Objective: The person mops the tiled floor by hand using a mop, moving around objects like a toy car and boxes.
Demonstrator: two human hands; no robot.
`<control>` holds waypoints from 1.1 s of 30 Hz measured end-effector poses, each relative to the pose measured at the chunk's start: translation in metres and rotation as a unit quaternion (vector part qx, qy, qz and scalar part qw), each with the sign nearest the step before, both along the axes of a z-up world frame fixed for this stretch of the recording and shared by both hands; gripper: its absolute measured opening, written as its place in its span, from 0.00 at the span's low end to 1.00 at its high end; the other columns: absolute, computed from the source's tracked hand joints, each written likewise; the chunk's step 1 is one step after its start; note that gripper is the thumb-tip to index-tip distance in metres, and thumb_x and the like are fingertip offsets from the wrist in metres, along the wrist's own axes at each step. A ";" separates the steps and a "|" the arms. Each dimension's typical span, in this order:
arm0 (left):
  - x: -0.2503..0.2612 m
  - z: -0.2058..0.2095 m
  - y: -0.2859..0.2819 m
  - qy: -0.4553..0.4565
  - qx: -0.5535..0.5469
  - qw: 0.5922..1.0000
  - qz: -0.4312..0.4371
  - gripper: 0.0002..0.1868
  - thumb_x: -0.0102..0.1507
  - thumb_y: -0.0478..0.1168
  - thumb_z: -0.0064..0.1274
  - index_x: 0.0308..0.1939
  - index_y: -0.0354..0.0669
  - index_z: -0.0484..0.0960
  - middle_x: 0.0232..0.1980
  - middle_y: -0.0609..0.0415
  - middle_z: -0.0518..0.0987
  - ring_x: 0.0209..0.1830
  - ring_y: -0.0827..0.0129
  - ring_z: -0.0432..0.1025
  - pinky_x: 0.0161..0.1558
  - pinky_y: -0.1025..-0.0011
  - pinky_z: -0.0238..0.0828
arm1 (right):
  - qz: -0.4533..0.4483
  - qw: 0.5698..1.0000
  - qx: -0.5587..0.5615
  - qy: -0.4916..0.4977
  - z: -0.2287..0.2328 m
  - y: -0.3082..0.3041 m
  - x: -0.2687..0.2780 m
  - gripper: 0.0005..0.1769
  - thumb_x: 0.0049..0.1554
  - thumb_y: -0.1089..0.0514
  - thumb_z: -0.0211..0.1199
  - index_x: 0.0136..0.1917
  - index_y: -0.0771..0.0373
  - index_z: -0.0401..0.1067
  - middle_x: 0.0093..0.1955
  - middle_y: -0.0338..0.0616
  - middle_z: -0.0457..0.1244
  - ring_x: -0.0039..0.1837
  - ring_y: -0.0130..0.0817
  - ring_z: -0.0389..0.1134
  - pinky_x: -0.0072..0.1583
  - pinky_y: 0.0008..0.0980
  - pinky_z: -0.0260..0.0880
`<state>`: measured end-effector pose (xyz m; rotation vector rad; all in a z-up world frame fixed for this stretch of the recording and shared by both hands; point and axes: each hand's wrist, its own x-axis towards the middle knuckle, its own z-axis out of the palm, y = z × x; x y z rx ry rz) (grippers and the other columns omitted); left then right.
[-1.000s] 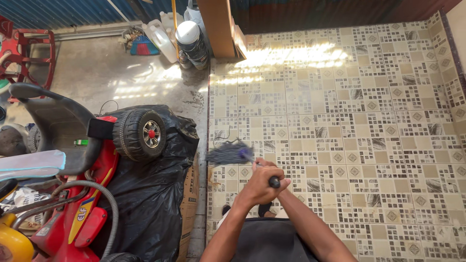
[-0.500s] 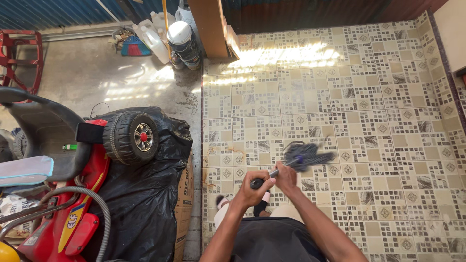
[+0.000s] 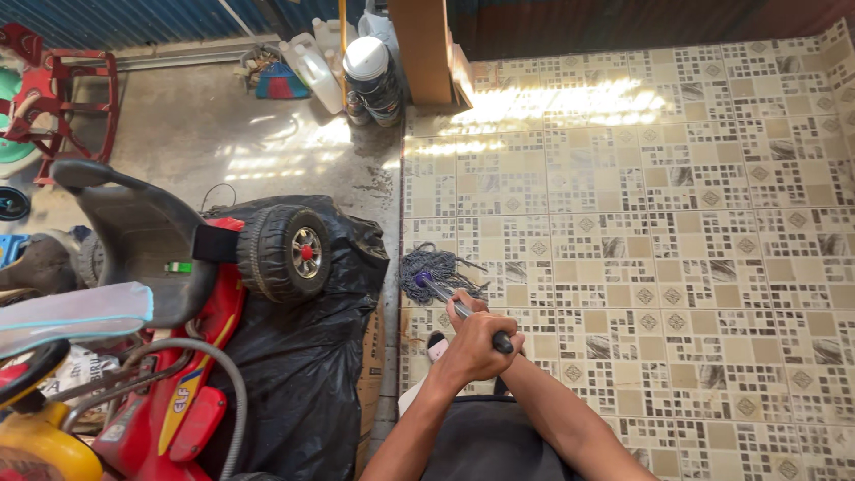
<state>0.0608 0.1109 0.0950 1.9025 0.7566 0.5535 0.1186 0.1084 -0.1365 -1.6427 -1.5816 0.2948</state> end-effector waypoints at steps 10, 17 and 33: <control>-0.063 -0.021 0.074 -0.091 -0.099 0.991 0.021 0.20 0.65 0.39 0.58 0.21 0.34 0.73 0.19 0.55 0.61 0.21 0.71 0.57 0.33 0.64 0.60 | -0.028 0.971 -0.235 -0.045 -0.032 0.056 0.028 0.12 0.54 0.46 0.63 0.44 0.55 0.70 0.32 0.49 0.68 0.38 0.50 0.72 0.41 0.48 0.69; -0.097 -0.018 0.096 -0.077 -0.121 0.989 0.037 0.11 0.63 0.35 0.56 0.25 0.35 0.78 0.21 0.57 0.69 0.20 0.76 0.60 0.25 0.67 0.58 | -0.066 0.970 -0.233 -0.029 -0.053 0.078 -0.001 0.11 0.56 0.48 0.61 0.46 0.56 0.69 0.31 0.51 0.67 0.37 0.53 0.71 0.42 0.50 0.70; -0.065 0.004 0.120 -0.058 -0.038 0.995 -0.070 0.14 0.64 0.41 0.57 0.28 0.35 0.77 0.25 0.48 0.72 0.25 0.57 0.67 0.33 0.62 0.63 | -0.019 0.978 -0.177 0.105 0.014 0.099 -0.008 0.08 0.57 0.50 0.62 0.43 0.55 0.69 0.28 0.51 0.62 0.32 0.47 0.66 0.37 0.46 0.64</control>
